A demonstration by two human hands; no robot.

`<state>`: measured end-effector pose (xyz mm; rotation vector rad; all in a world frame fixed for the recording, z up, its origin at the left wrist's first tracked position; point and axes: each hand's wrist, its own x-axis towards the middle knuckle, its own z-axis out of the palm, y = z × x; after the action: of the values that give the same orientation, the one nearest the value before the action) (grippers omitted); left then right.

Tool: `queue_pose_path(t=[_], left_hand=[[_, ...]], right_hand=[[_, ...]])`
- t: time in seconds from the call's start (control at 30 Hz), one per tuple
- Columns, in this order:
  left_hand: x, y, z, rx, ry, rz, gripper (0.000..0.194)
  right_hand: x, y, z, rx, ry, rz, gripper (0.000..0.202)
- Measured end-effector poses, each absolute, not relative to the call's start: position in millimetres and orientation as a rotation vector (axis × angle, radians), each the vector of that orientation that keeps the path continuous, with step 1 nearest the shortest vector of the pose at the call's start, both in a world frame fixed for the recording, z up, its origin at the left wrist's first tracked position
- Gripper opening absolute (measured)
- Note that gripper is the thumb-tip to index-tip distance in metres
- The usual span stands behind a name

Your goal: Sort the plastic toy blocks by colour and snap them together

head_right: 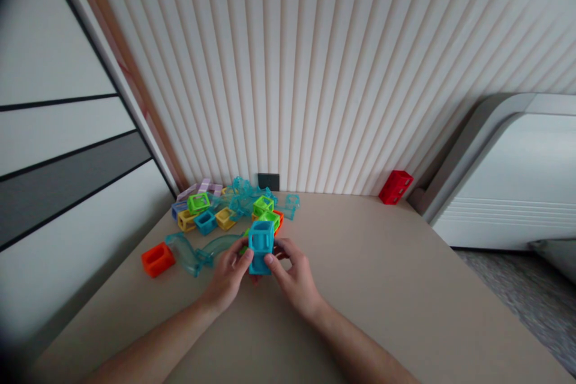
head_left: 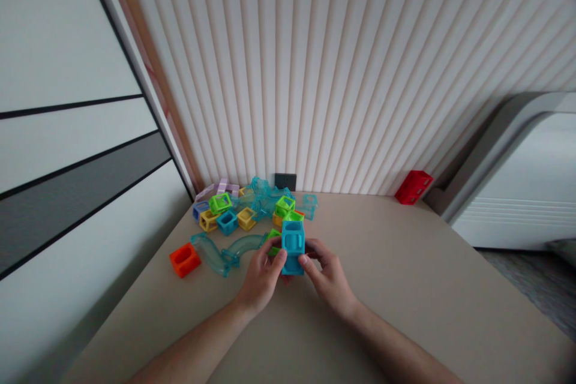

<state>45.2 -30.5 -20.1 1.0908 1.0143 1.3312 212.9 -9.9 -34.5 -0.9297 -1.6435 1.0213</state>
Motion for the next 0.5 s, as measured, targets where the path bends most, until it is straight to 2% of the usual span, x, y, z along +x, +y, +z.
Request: queue_pose_path(t=[0.3,0.5], left_hand=[[45,-29,-23,1.062,0.997,1.272,0.046],[46,-26,-34,1.044,1.029,1.242,0.049]], right_hand=[[208,-8,-30,-0.819,-1.464,1.393,0.050],[207,-8,-42,-0.851,-1.408,1.334,0.048]])
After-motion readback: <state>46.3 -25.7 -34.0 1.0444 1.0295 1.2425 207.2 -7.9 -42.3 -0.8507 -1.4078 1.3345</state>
